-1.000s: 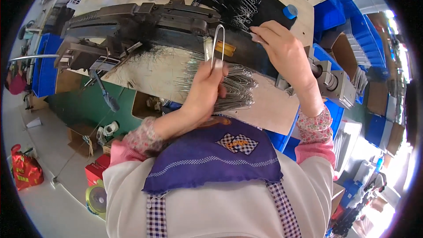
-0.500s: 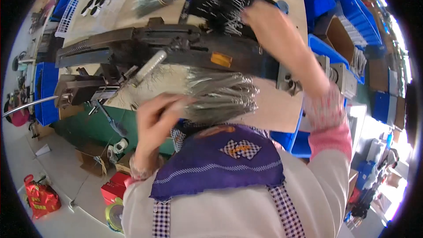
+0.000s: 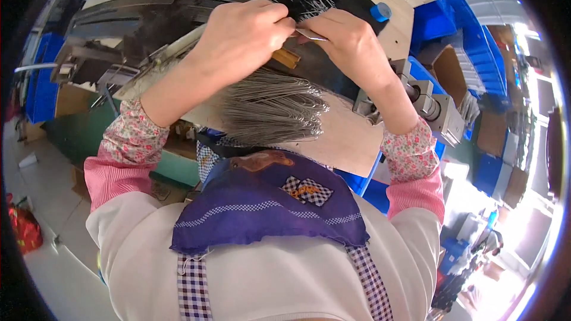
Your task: Assembling small metal wire components using an industrial machine and manual placement in a manufacturing facility.
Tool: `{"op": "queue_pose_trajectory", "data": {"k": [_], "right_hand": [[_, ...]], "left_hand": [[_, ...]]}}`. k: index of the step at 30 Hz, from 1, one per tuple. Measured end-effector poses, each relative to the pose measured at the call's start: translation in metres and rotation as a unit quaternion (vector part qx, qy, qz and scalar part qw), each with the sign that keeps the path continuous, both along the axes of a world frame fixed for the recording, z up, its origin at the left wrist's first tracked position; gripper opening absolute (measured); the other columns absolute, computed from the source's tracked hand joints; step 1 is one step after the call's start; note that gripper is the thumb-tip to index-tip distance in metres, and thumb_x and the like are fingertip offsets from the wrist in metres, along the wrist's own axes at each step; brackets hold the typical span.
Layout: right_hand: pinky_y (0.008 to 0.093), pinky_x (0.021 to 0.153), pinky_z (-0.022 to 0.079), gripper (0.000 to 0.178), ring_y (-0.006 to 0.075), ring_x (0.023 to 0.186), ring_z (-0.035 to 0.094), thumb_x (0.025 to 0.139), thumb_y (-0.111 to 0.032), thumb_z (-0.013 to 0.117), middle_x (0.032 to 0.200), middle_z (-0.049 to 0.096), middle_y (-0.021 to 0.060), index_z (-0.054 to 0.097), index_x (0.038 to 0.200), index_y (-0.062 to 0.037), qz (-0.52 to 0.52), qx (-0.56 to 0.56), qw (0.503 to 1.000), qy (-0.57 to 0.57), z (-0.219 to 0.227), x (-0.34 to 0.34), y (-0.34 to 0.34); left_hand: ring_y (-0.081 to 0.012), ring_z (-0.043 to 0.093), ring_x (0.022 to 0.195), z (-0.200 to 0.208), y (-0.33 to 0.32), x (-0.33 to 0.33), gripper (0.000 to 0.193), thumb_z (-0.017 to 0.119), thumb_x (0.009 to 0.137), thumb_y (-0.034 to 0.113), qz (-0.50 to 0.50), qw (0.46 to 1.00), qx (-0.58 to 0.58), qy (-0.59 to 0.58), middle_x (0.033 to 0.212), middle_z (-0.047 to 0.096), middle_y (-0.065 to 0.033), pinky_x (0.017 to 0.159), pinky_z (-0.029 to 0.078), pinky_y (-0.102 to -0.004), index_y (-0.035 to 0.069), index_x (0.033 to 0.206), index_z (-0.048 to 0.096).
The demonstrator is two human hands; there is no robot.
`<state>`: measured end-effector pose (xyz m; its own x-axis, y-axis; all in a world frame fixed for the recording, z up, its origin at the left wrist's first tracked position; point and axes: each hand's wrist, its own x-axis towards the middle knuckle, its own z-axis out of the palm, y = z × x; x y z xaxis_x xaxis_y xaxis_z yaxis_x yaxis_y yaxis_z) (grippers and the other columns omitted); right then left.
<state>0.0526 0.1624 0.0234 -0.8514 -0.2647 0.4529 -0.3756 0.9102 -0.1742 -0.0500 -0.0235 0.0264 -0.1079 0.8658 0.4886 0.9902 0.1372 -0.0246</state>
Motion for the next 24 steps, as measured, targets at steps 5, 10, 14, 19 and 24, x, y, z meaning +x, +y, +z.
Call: {"op": "queue_pose_trajectory", "data": {"k": [5,10,14,19,24], "right_hand": [[0.0356,0.068,0.052,0.015,0.0285,0.076,0.063,0.081,-0.017,0.065,0.082,0.066,0.0095,0.065,0.089,-0.0047,0.020,-0.178,0.983,0.033,-0.009,-0.018,-0.008],[0.0381,0.068,0.052,0.017,0.0307,0.076,0.063,0.081,-0.022,0.066,0.081,0.065,0.0106,0.066,0.088,-0.0059,-0.001,-0.152,0.988,0.022,-0.021,-0.035,-0.016],[0.0386,0.068,0.052,0.018,0.0315,0.074,0.063,0.080,-0.022,0.066,0.078,0.065,0.0117,0.067,0.087,-0.0057,-0.022,-0.160,0.987,0.014,-0.026,-0.035,-0.012],[0.0386,0.067,0.052,0.017,0.0324,0.071,0.063,0.079,-0.021,0.066,0.075,0.064,0.0131,0.068,0.085,-0.0060,-0.010,-0.172,0.985,-0.020,-0.028,-0.040,-0.017],[0.0352,0.069,0.051,0.016,0.0299,0.078,0.063,0.079,-0.013,0.066,0.085,0.065,0.0129,0.067,0.089,-0.0016,-0.025,-0.147,0.987,-0.059,-0.020,-0.040,-0.017]], "left_hand": [[-0.0168,0.062,0.067,-0.020,-0.032,0.020,0.024,0.060,0.082,-0.007,0.075,0.947,0.282,-0.136,0.090,0.061,-0.0093,0.048,0.046,-0.0245,0.006,0.102,0.065],[-0.0121,0.049,0.043,-0.071,-0.047,0.046,0.043,0.042,0.098,0.037,-0.206,0.028,0.240,-0.948,0.070,0.054,-0.0066,0.038,0.036,-0.0224,-0.002,0.108,0.055],[-0.0127,0.045,0.040,0.001,-0.051,0.015,0.049,0.043,0.097,0.041,-0.274,-0.097,0.231,-0.928,0.066,0.052,-0.0068,0.035,0.033,-0.0238,-0.006,0.109,0.053],[-0.0142,0.048,0.042,-0.010,-0.052,0.023,0.051,0.048,0.094,0.039,-0.200,0.176,0.198,-0.943,0.072,0.058,-0.0106,0.036,0.036,-0.0246,-0.008,0.113,0.047],[-0.0123,0.055,0.046,-0.094,-0.031,0.043,0.034,0.057,0.088,0.020,0.131,0.799,0.131,-0.572,0.070,0.061,-0.0077,0.042,0.042,-0.0220,-0.002,0.113,0.048]]}}
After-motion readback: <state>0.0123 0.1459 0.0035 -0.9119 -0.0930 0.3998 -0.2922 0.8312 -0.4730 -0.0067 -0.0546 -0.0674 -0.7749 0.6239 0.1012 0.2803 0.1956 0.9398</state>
